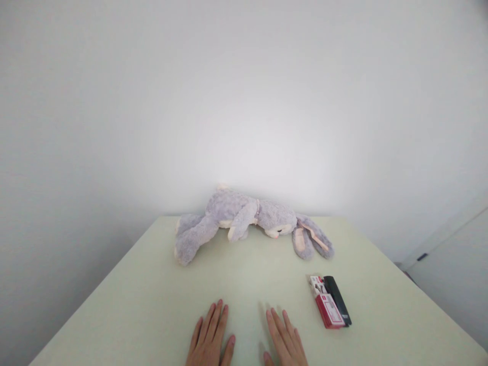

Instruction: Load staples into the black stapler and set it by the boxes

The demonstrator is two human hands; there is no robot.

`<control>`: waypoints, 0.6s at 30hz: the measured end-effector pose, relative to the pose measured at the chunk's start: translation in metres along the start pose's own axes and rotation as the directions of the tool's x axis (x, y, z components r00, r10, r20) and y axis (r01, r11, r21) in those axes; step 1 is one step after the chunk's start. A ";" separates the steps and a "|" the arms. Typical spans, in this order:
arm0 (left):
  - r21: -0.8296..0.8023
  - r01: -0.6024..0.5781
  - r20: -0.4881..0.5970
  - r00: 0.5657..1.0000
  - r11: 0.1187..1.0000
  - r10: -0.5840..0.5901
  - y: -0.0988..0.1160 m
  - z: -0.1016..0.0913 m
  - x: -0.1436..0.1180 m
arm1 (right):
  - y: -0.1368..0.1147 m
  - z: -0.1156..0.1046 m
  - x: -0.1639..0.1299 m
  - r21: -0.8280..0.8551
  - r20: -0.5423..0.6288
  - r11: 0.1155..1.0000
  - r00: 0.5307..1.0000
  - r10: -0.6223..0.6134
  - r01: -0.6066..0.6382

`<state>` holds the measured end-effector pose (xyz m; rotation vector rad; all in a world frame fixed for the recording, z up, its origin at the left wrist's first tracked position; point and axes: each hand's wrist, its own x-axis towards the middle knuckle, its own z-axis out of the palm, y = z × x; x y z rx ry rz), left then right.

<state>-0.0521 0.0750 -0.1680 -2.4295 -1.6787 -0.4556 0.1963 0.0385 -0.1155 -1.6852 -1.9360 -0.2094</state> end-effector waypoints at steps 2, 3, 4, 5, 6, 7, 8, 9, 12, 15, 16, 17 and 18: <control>0.000 0.005 -0.002 1.000 1.000 -0.005 0.002 -0.001 0.001 | 0.015 0.022 -0.013 -0.073 -0.005 0.997 1.000 0.015 -0.015; 0.004 0.008 -0.008 1.000 1.000 -0.007 0.003 -0.002 0.001 | 0.020 0.030 -0.019 -0.099 -0.012 0.995 1.000 0.013 -0.014; 0.010 0.007 -0.020 1.000 1.000 -0.007 0.004 -0.003 0.002 | 0.023 0.036 -0.023 -0.119 -0.020 0.993 1.000 0.008 -0.011; 0.016 0.003 -0.029 1.000 1.000 -0.003 0.005 -0.004 0.002 | 0.024 0.040 -0.026 -0.135 -0.028 0.991 1.000 0.004 -0.008; 0.022 -0.004 -0.037 0.999 1.000 0.005 0.005 -0.006 0.003 | 0.025 0.042 -0.027 -0.149 -0.036 0.989 0.999 0.003 -0.008; 0.026 -0.010 -0.042 0.999 1.000 0.012 0.006 -0.007 0.003 | 0.024 0.044 -0.028 -0.160 -0.043 0.987 0.999 0.005 -0.011; 0.024 -0.015 -0.045 0.999 1.000 0.016 0.006 -0.009 0.004 | 0.023 0.045 -0.027 -0.168 -0.050 0.986 0.999 0.007 -0.015; 0.019 -0.020 -0.040 0.999 1.000 0.021 0.006 -0.010 0.004 | 0.021 0.045 -0.026 -0.173 -0.055 0.985 0.998 0.010 -0.020; 0.000 -0.018 -0.026 1.000 1.000 0.018 0.005 -0.012 0.004 | 0.018 0.045 -0.024 -0.175 -0.069 0.984 0.997 0.022 -0.034; 0.011 -0.009 0.000 1.000 1.000 0.009 0.005 -0.011 0.003 | 0.018 0.045 -0.024 -0.163 -0.082 0.986 0.996 0.030 -0.043; 0.016 -0.006 0.011 1.000 1.000 0.006 0.005 -0.011 0.003 | 0.018 0.045 -0.024 -0.160 -0.083 0.986 0.996 0.031 -0.044; 0.018 -0.005 0.023 1.000 1.000 0.005 0.005 -0.011 0.003 | 0.018 0.045 -0.024 -0.157 -0.083 0.987 0.996 0.031 -0.043; 0.019 -0.004 0.032 0.999 1.000 0.003 0.005 -0.011 0.003 | 0.018 0.045 -0.024 -0.155 -0.081 0.987 0.996 0.030 -0.042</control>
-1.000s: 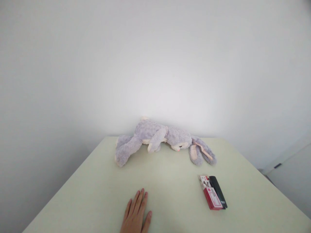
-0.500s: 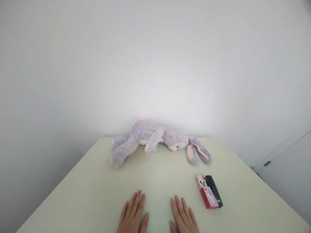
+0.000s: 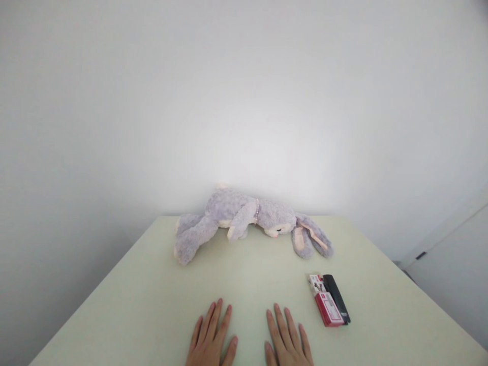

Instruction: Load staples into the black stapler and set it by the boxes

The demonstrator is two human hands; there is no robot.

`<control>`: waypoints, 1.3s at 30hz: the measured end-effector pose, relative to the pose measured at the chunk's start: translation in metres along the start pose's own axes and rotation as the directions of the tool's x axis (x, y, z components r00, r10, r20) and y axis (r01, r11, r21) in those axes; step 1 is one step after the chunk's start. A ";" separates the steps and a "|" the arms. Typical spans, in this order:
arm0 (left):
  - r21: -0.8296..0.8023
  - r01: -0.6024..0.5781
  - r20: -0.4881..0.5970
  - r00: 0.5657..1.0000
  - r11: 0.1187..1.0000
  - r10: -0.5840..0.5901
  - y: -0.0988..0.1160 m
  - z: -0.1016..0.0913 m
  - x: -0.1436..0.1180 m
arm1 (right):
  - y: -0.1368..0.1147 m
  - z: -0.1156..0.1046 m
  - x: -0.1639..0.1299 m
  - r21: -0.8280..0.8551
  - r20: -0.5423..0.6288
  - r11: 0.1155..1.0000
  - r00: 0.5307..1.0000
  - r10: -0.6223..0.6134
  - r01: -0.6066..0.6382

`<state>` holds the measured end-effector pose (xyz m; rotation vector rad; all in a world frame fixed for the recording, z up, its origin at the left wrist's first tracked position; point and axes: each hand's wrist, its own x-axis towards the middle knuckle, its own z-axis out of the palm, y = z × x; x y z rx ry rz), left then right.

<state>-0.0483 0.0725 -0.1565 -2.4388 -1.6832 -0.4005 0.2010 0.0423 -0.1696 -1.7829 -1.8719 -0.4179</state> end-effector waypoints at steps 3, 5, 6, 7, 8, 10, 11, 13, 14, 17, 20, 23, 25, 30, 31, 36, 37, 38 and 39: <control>0.000 -0.001 0.010 1.000 1.000 0.001 0.000 -0.001 0.000 | 0.000 0.000 0.000 0.002 0.008 1.000 1.000 -0.004 0.004; 0.002 -0.003 -0.002 1.000 1.000 0.003 0.000 -0.002 0.000 | 0.000 0.001 0.000 -0.001 0.008 1.000 1.000 -0.004 0.004; 0.004 -0.005 -0.008 1.000 1.000 0.005 0.001 -0.002 0.000 | 0.001 0.001 0.000 -0.003 0.006 1.000 1.000 -0.004 0.004; 0.007 -0.007 -0.014 1.000 1.000 0.007 0.001 -0.002 0.000 | 0.001 0.001 -0.001 -0.008 0.004 1.000 1.000 -0.004 0.004; 0.010 -0.009 -0.017 1.000 1.000 0.009 0.001 -0.002 0.000 | 0.001 0.002 -0.001 -0.014 0.003 1.000 1.000 -0.004 0.004; 0.020 -0.013 -0.021 1.000 1.000 0.013 0.001 -0.002 0.000 | 0.001 0.003 -0.003 -0.028 0.013 1.000 1.000 -0.002 0.002; 0.025 -0.014 -0.022 1.000 1.000 0.015 0.001 -0.002 0.000 | 0.001 0.004 -0.003 -0.035 0.025 0.999 1.000 0.001 -0.001; 0.032 -0.013 -0.026 1.000 0.999 0.014 0.001 -0.002 0.000 | 0.001 0.005 -0.004 -0.042 0.058 0.999 0.998 0.012 -0.009; 0.034 -0.012 -0.032 0.999 0.999 0.013 0.001 -0.002 0.000 | 0.001 0.005 -0.005 -0.043 0.073 0.999 0.997 0.017 -0.014; 0.032 -0.010 -0.044 0.999 0.999 0.011 0.002 -0.002 0.000 | 0.001 0.005 -0.004 -0.033 0.093 0.999 0.995 0.028 -0.025; 0.020 -0.012 -0.041 0.999 1.000 0.012 0.001 -0.001 0.000 | 0.001 0.004 -0.004 -0.015 0.087 0.999 0.996 0.032 -0.031; 0.001 -0.009 -0.035 0.999 1.000 0.009 0.000 0.000 0.001 | 0.000 0.005 -0.004 0.001 0.069 0.999 0.997 0.041 -0.041; -0.013 -0.007 -0.035 0.999 1.000 0.006 -0.001 0.000 0.001 | 0.000 0.006 -0.004 0.016 0.062 0.999 0.997 0.046 -0.047; -0.026 -0.006 -0.041 0.999 1.000 0.005 0.000 -0.002 0.001 | 0.001 0.008 -0.006 0.052 0.067 0.997 0.996 0.054 -0.058; -0.025 -0.006 -0.040 0.999 1.000 0.005 0.000 -0.002 0.001 | 0.001 0.008 -0.006 0.054 0.069 0.997 0.996 0.054 -0.058; -0.019 -0.006 -0.031 1.000 1.000 0.005 0.000 -0.003 0.000 | 0.001 0.006 -0.004 0.041 0.079 0.998 0.995 0.053 -0.056; -0.020 -0.003 -0.033 0.999 1.000 0.002 0.000 -0.003 0.000 | 0.000 0.005 -0.004 0.042 0.083 0.997 0.995 0.054 -0.058; -0.023 0.000 -0.033 0.999 1.000 -0.001 0.000 -0.003 0.000 | 0.000 0.005 -0.004 0.043 0.086 0.997 0.995 0.057 -0.061; -0.025 0.002 -0.035 0.999 1.000 -0.003 0.000 -0.003 0.000 | 0.000 0.004 -0.003 0.042 0.090 0.997 0.994 0.060 -0.064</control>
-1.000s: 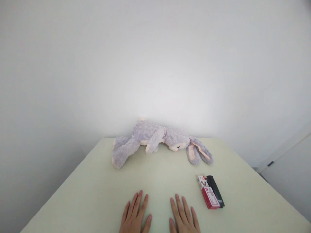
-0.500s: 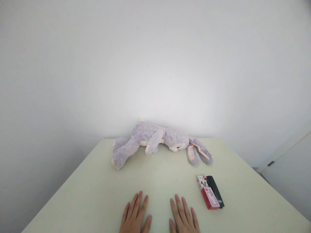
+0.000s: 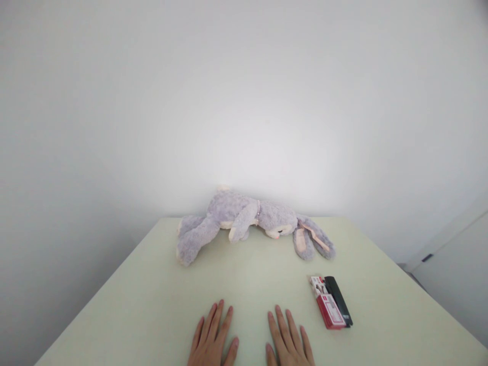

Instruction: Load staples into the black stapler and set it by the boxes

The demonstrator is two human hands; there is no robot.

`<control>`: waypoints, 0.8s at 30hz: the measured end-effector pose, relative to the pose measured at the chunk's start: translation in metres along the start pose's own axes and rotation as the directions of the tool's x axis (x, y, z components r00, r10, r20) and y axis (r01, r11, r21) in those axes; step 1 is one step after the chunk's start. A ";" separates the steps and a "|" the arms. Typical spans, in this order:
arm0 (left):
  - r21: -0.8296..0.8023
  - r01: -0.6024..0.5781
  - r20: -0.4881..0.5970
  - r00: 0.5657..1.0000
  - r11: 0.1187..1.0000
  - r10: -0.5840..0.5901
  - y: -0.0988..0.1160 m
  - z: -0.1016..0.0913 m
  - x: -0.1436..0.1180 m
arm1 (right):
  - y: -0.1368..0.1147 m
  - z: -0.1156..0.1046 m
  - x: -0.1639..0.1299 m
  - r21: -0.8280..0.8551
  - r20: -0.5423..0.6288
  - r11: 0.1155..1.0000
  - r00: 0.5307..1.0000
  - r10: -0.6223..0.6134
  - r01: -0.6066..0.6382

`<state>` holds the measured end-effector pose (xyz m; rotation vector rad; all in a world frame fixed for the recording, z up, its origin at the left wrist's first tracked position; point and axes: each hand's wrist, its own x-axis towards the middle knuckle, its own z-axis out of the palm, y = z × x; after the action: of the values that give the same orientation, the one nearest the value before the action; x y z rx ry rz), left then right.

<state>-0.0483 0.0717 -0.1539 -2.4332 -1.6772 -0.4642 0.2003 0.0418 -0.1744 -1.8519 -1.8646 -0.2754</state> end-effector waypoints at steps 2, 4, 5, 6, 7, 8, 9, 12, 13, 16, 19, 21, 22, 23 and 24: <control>0.000 0.000 0.002 1.000 1.000 0.000 0.000 0.001 0.000 | 0.000 -0.001 0.000 -0.006 0.005 1.000 1.000 0.003 -0.003; 0.003 -0.006 0.005 1.000 1.000 0.006 0.000 0.002 0.000 | 0.000 -0.001 0.000 -0.020 0.007 1.000 1.000 -0.001 0.001; 0.005 -0.009 0.003 1.000 1.000 0.009 -0.001 0.002 0.001 | 0.000 0.000 0.000 -0.028 0.006 1.000 1.000 -0.005 0.005; 0.005 -0.011 -0.001 1.000 1.000 0.011 -0.001 0.002 0.001 | 0.001 0.000 0.000 -0.036 0.005 0.999 1.000 -0.010 0.010; 0.003 -0.011 -0.007 1.000 1.000 0.011 -0.001 0.001 0.001 | 0.001 0.001 0.000 -0.043 0.005 0.999 1.000 -0.014 0.015; 0.000 -0.009 -0.017 1.000 1.000 0.009 -0.001 0.000 0.001 | 0.001 0.002 0.000 -0.050 0.006 0.999 1.000 -0.017 0.017; -0.004 -0.003 -0.026 1.000 1.000 0.003 0.000 -0.001 0.002 | 0.002 0.002 -0.001 -0.054 0.007 0.998 1.000 -0.018 0.018; -0.019 0.029 -0.039 0.999 0.999 -0.030 0.002 -0.006 0.002 | 0.002 0.002 -0.001 -0.060 0.014 0.998 1.000 -0.015 0.016; -0.020 0.042 -0.039 0.998 0.999 -0.043 0.003 -0.007 0.002 | 0.003 0.002 -0.001 -0.060 0.015 0.998 1.000 -0.017 0.017; -0.019 0.067 -0.030 0.997 0.998 -0.067 0.007 -0.009 0.002 | 0.003 -0.001 0.000 -0.062 0.018 0.998 1.000 -0.021 0.023; -0.032 0.076 -0.016 0.997 0.997 -0.076 0.008 -0.010 0.002 | 0.001 -0.003 0.001 -0.049 0.019 0.999 1.000 -0.016 0.017; -0.052 0.072 -0.014 0.997 0.996 -0.073 0.008 -0.012 0.002 | -0.001 -0.004 0.000 -0.030 0.021 0.999 1.000 -0.013 0.013; -0.066 0.074 -0.018 0.997 0.995 -0.075 0.008 -0.014 0.003 | -0.002 -0.004 0.000 -0.020 0.023 1.000 1.000 -0.009 0.009; -0.084 0.084 -0.019 0.996 0.993 -0.086 0.009 -0.017 0.005 | -0.002 -0.005 0.001 -0.007 0.025 1.000 1.000 -0.002 0.002; -0.104 0.113 -0.017 0.993 0.988 -0.115 0.012 -0.020 0.007 | -0.002 -0.008 0.002 0.010 0.031 1.000 1.000 0.004 -0.004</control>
<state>-0.0385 0.0678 -0.1318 -2.4003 -1.8337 -0.6065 0.2002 0.0401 -0.1666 -1.8631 -1.8791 -0.2361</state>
